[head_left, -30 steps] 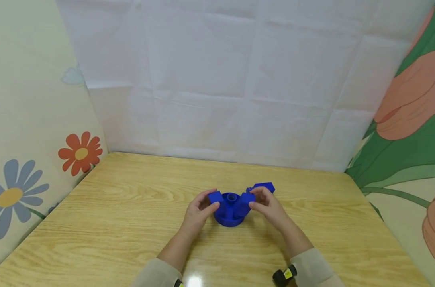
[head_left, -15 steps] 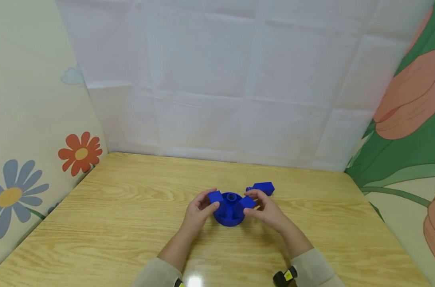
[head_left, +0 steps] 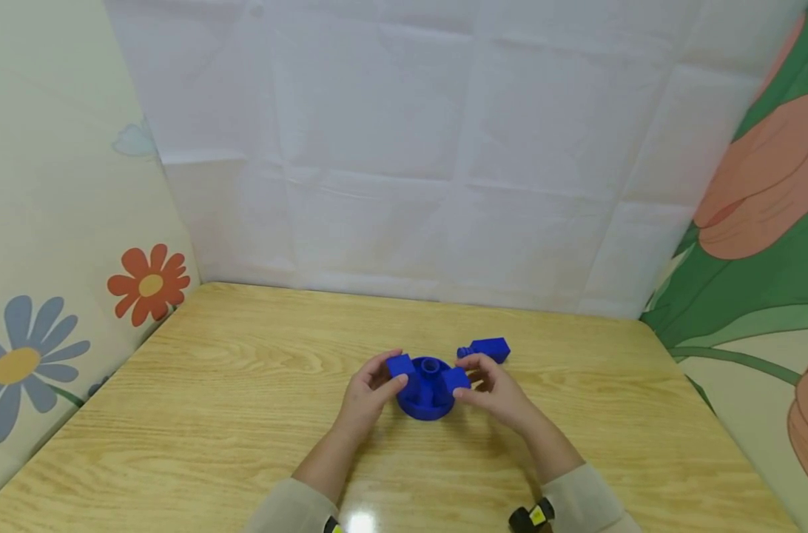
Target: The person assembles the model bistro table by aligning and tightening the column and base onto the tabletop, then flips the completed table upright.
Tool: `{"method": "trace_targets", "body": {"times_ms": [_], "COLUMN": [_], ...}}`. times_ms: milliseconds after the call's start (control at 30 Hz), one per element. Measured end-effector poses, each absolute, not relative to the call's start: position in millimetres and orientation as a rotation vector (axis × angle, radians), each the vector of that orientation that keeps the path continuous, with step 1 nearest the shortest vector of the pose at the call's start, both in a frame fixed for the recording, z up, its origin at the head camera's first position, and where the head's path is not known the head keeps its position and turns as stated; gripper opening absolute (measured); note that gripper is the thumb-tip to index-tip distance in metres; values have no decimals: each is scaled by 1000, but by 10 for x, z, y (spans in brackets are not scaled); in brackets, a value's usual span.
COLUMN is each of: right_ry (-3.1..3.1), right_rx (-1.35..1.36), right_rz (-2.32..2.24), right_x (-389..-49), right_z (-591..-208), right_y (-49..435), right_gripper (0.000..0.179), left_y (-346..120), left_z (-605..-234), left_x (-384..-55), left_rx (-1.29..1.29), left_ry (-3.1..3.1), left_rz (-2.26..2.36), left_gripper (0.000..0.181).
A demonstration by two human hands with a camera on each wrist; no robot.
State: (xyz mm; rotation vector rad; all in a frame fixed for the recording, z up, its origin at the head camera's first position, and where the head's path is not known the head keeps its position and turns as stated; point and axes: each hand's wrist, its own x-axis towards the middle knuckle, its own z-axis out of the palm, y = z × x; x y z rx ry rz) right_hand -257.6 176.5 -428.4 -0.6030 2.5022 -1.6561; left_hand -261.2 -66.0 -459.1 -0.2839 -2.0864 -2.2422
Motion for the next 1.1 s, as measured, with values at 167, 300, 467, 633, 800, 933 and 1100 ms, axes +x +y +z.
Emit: {"method": "trace_targets", "body": {"times_ms": [167, 300, 467, 633, 800, 933, 1100], "right_ry": [2471, 2391, 2393, 2480, 2493, 2463, 2467], "right_rx": [-651, -701, -704, -683, -671, -686, -639], "right_rz": [-1725, -1775, -1730, -1634, -1590, -1588, -1631], "right_x": [-2574, -2562, -2569, -2592, -2601, -2607, -2629], "right_z": [-4306, -4303, -4286, -4279, -4262, -4255, -4270], "right_y": [1749, 1773, 1781, 1715, 1633, 1576, 1538], "right_gripper": [36, 34, 37, 40, 50, 55, 52], "left_y": [-659, -660, -665, -670, -668, -662, -656], "left_z": [-4591, -4589, -4583, -4581, -4576, -4570, -4573], "left_x": [-2608, -2605, -2603, -2603, -2597, -2592, -2600], "left_rx": [-292, -295, -293, -280, -281, -282, -284], "left_ry": [-2077, -2077, -2086, -2090, -2099, -2099, -2083], "left_rz": [-2244, -2244, -2231, -2232, -2229, -2231, -2261], "left_gripper": [45, 45, 45, 45, 45, 45, 45]}}
